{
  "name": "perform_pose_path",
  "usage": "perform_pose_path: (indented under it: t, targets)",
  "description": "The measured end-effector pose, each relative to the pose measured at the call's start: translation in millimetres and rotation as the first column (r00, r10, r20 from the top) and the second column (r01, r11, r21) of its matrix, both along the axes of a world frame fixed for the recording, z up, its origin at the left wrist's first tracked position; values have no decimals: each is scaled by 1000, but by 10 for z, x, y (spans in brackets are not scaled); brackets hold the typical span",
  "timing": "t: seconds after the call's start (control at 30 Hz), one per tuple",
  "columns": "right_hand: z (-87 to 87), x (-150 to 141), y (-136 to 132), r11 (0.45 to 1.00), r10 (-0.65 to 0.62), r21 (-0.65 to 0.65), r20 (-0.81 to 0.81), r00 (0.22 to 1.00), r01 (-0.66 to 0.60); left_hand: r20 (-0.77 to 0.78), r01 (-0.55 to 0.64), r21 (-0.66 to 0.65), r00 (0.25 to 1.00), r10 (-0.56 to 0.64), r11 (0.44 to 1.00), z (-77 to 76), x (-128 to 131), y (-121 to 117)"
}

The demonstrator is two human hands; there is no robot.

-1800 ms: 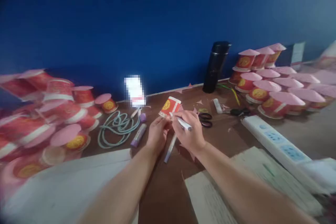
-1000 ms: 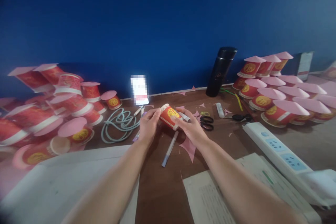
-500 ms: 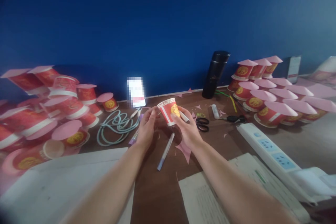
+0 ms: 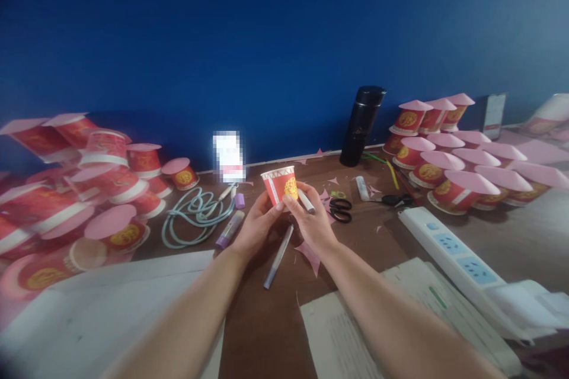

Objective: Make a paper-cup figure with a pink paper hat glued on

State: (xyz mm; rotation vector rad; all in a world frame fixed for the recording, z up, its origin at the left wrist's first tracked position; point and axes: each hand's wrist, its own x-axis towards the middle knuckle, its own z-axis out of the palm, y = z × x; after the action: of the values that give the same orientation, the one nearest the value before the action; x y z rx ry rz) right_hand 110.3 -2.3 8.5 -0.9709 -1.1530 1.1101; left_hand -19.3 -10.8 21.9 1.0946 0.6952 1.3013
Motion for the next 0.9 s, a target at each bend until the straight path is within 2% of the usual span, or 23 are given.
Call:
perform_pose_path:
  t: [0.13,0.23,0.33,0.47,0.53,0.63,0.77,0.9]
  targets:
    - [57,10,-23,992,-27,126,131,991,11,3,9,-18,1000,-9,1000,-4,-8,6]
    - [61,12,-30,987,-56,159,233,971,19,17,-4,-4,1000,4,1000,-19,-15,12]
    - [47,31,-23,975,-157,194,275,949,105,67,-6,-43,998,9,999,-52,-22,36]
    - [102,82,-39,878,-377,416,294,879,237,129,-21,-105,991,35,994,-99,-43,84]
    - [155,97,-77,827,-430,512,308,849,233,137,-14,-126,990,31,992,-106,-58,97]
    - [210,88,-162,786,-441,588,321,838,189,131,24,-127,991,-7,992,-91,-77,86]
    - [211,59,-250,778,-429,616,376,821,124,98,49,-114,994,-38,992,-70,-83,54]
    - [196,57,-262,763,-465,635,410,785,121,58,63,-113,997,-57,992,-84,-79,53]
